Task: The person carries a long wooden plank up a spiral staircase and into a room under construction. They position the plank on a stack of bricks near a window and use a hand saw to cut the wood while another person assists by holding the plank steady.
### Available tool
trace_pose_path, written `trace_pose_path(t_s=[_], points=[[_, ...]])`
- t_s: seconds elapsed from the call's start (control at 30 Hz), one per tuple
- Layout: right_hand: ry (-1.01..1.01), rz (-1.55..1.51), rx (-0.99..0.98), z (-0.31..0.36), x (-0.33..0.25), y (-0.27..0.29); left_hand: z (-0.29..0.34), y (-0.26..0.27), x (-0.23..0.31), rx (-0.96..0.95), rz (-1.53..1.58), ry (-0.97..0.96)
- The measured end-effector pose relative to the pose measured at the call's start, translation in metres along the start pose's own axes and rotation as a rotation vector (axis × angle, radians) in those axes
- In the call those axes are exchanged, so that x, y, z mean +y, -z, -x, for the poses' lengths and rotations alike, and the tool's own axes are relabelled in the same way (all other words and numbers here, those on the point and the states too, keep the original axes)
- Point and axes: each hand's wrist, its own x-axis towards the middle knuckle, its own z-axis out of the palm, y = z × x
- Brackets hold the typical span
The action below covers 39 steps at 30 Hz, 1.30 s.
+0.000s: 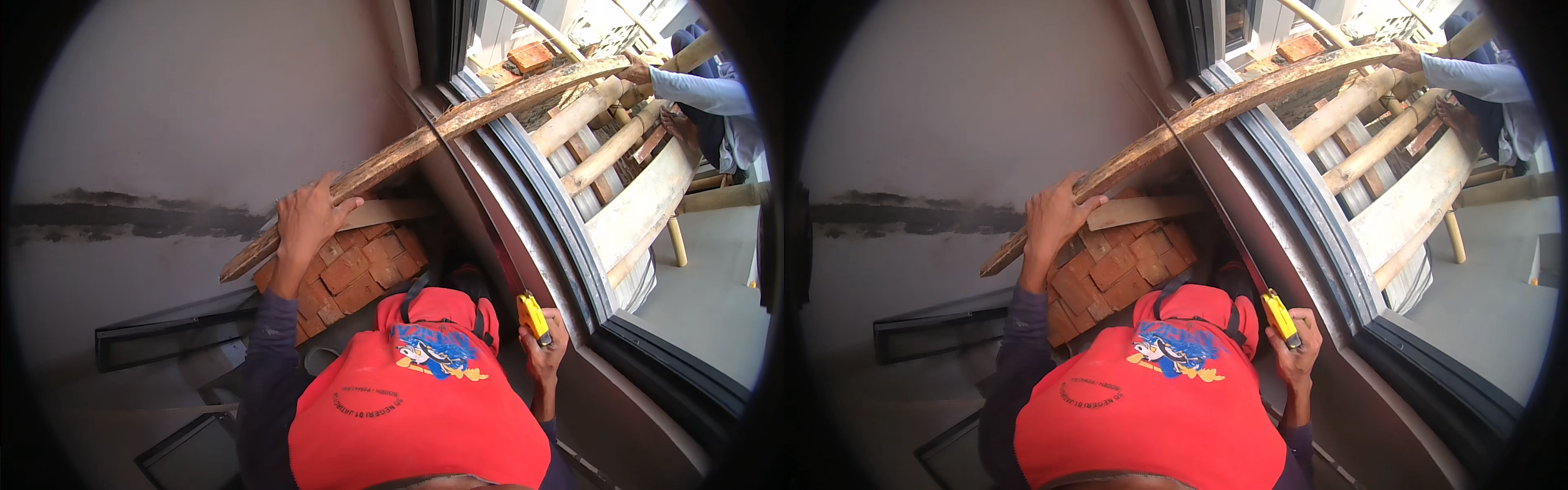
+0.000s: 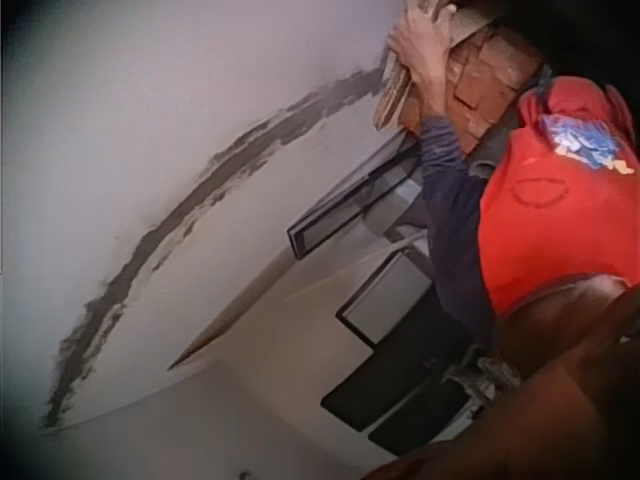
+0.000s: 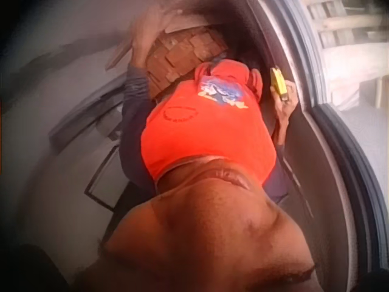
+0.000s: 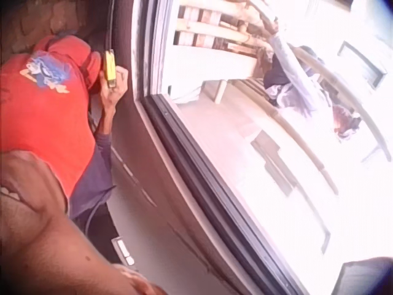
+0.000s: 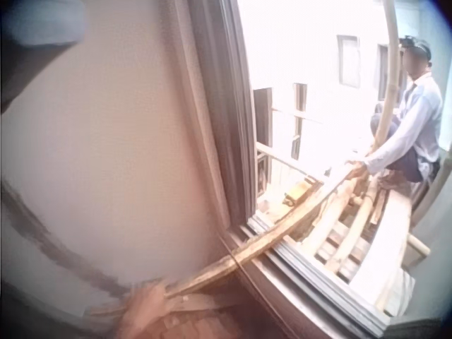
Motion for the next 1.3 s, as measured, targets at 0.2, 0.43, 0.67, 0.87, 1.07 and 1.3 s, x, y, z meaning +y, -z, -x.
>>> trace_pose_path(t_s=[0.2,0.43,0.67,0.87,1.07,1.3], points=[[-0.095,-0.420,0.108,0.026,-0.033,-0.017,0.006,-0.010,0.014,0.023,0.025,-0.234],[-0.035,-0.235,0.084,0.068,-0.054,-0.016,0.056,-0.022,0.030,-0.002,0.017,-0.258],[0.095,0.062,0.094,0.090,-0.054,-0.002,0.083,-0.025,0.009,0.011,0.043,-0.221],[0.091,0.085,0.068,0.084,-0.046,0.000,0.084,-0.038,-0.023,0.060,0.024,-0.194],[0.056,0.009,-0.026,0.079,-0.031,-0.004,0.095,-0.036,-0.037,0.082,0.009,-0.121],[0.124,-0.013,-0.051,0.079,-0.018,-0.003,0.103,-0.034,-0.035,0.086,0.004,-0.054]])
